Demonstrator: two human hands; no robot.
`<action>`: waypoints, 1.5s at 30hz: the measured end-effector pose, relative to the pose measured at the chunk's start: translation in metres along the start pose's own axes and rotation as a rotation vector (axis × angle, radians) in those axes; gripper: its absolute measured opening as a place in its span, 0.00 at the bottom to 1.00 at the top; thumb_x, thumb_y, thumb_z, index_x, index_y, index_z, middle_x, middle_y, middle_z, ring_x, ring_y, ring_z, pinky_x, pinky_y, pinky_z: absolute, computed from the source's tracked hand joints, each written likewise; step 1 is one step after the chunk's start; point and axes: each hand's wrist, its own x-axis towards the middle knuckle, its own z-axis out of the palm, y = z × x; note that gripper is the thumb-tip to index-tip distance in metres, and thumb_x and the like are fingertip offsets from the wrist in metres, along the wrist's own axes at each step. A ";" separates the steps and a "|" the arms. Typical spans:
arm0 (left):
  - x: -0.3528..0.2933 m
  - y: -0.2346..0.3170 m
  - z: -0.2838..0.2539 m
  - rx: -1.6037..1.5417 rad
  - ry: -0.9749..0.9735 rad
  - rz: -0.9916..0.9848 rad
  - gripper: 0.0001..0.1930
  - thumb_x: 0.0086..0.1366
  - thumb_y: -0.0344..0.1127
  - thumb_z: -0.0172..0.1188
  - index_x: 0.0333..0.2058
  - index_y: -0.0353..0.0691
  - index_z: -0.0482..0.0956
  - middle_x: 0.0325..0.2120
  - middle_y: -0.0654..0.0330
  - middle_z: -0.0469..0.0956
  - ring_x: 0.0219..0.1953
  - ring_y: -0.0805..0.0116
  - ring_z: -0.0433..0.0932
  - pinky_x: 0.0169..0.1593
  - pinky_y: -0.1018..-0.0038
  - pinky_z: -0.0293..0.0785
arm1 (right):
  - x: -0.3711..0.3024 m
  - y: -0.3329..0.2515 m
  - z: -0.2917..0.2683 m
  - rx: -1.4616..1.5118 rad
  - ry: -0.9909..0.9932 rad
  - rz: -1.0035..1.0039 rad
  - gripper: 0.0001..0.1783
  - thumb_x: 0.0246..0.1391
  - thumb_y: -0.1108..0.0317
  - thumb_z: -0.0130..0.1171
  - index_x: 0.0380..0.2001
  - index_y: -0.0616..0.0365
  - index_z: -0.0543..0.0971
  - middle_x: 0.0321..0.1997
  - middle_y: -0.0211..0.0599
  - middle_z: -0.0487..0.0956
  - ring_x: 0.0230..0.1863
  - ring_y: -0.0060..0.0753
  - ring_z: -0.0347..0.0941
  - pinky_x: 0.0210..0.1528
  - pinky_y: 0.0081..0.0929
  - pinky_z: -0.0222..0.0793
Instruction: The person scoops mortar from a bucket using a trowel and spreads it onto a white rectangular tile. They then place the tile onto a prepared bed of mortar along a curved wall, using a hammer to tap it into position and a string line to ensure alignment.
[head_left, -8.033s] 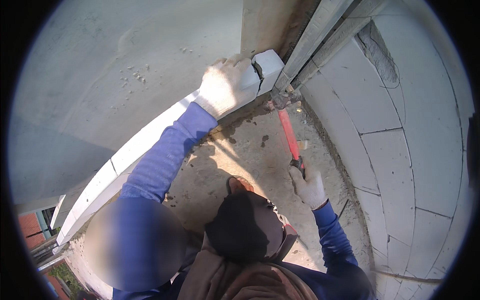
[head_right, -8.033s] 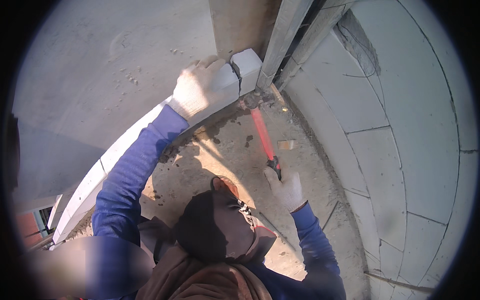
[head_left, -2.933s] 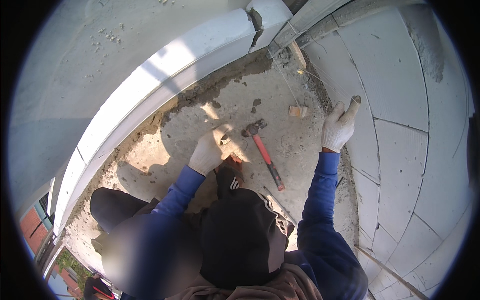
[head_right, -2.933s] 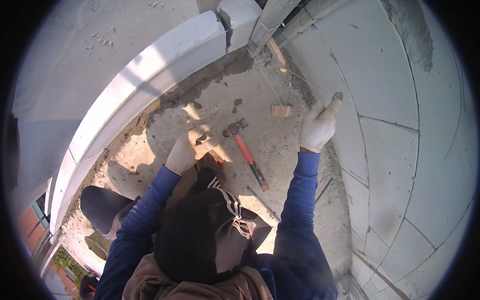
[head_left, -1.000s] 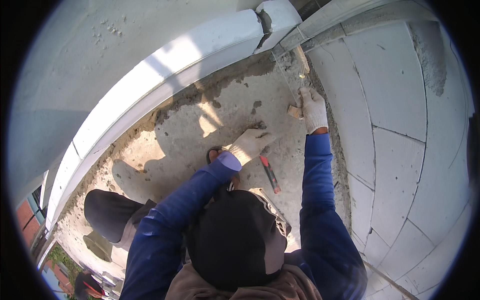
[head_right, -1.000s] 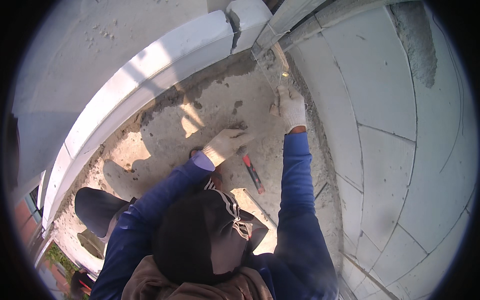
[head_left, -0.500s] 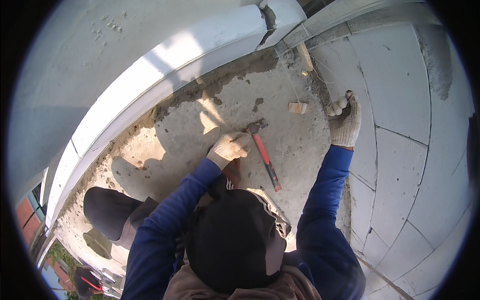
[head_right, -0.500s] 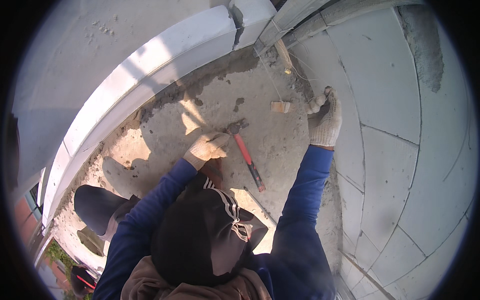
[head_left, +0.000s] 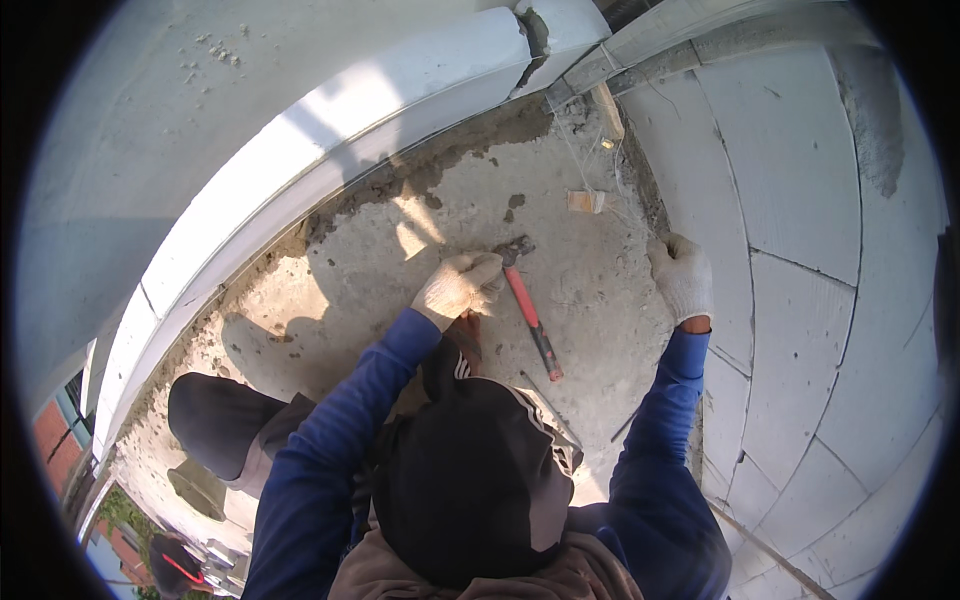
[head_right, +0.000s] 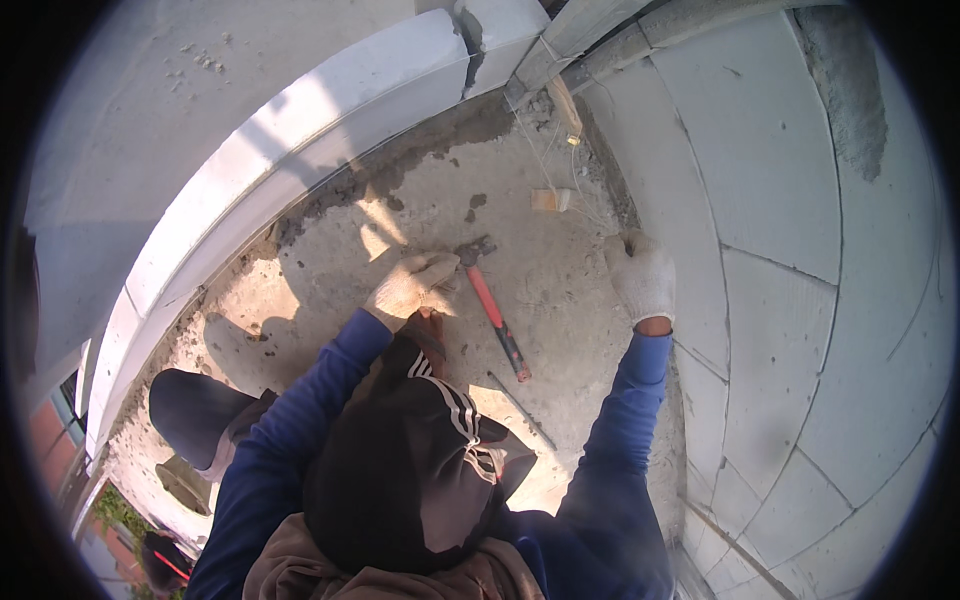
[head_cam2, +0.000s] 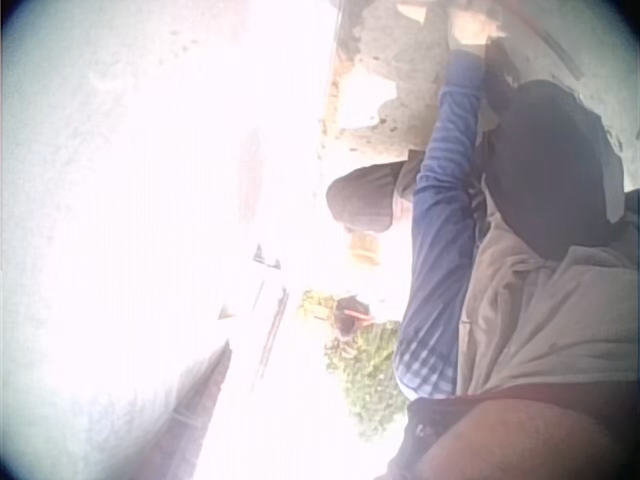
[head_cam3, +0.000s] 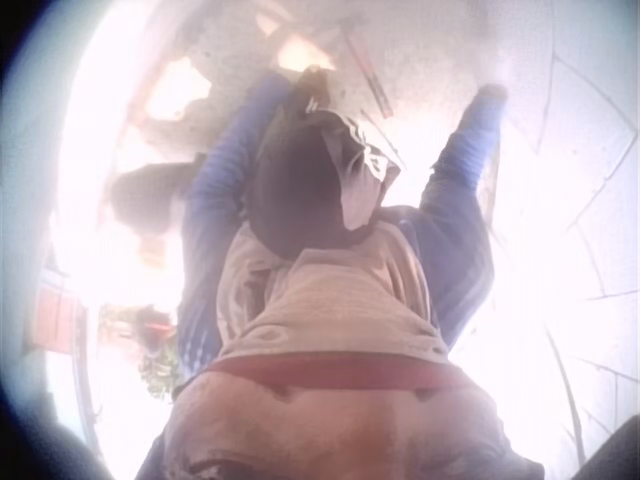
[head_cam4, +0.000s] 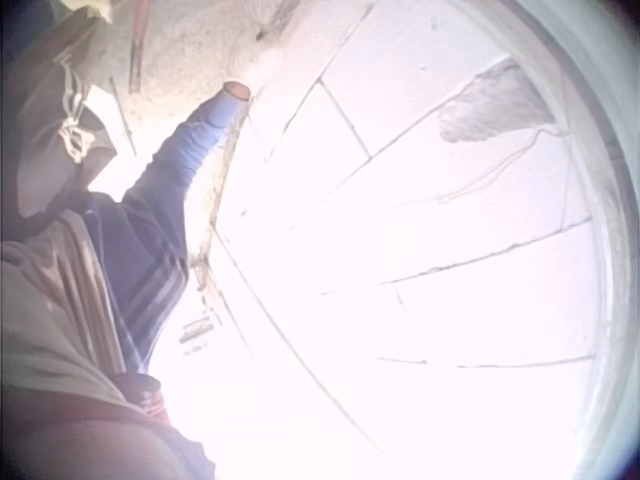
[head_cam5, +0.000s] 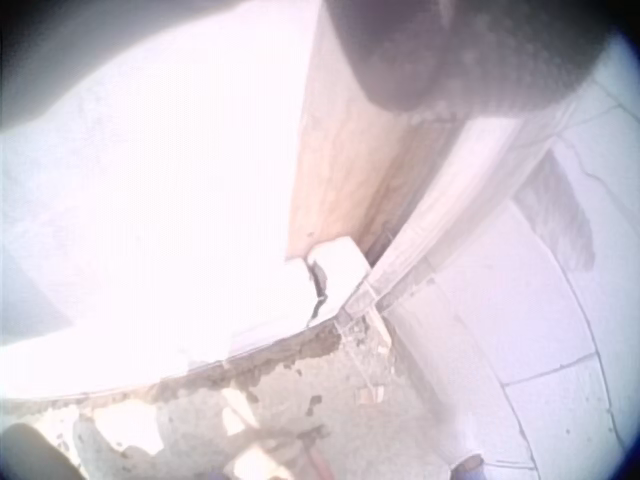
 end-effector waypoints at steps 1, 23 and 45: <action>0.001 0.001 0.001 0.010 0.003 -0.023 0.24 0.76 0.47 0.64 0.61 0.34 0.83 0.35 0.62 0.86 0.29 0.77 0.82 0.30 0.79 0.77 | 0.003 0.002 0.002 0.235 0.142 0.002 0.14 0.70 0.59 0.64 0.40 0.60 0.84 0.26 0.30 0.81 0.26 0.20 0.74 0.28 0.26 0.70; 0.019 0.001 0.012 0.420 0.149 0.352 0.26 0.72 0.48 0.67 0.58 0.31 0.83 0.42 0.49 0.88 0.42 0.60 0.87 0.47 0.67 0.82 | -0.020 0.030 -0.012 1.112 0.109 0.144 0.13 0.72 0.59 0.60 0.40 0.59 0.81 0.25 0.29 0.76 0.22 0.20 0.69 0.24 0.21 0.64; 0.161 0.088 0.089 1.363 0.371 0.835 0.34 0.62 0.42 0.71 0.67 0.44 0.75 0.67 0.50 0.74 0.66 0.46 0.75 0.64 0.49 0.75 | -0.057 0.090 0.033 0.552 0.118 0.387 0.15 0.71 0.60 0.59 0.37 0.62 0.83 0.23 0.35 0.80 0.24 0.25 0.77 0.29 0.30 0.73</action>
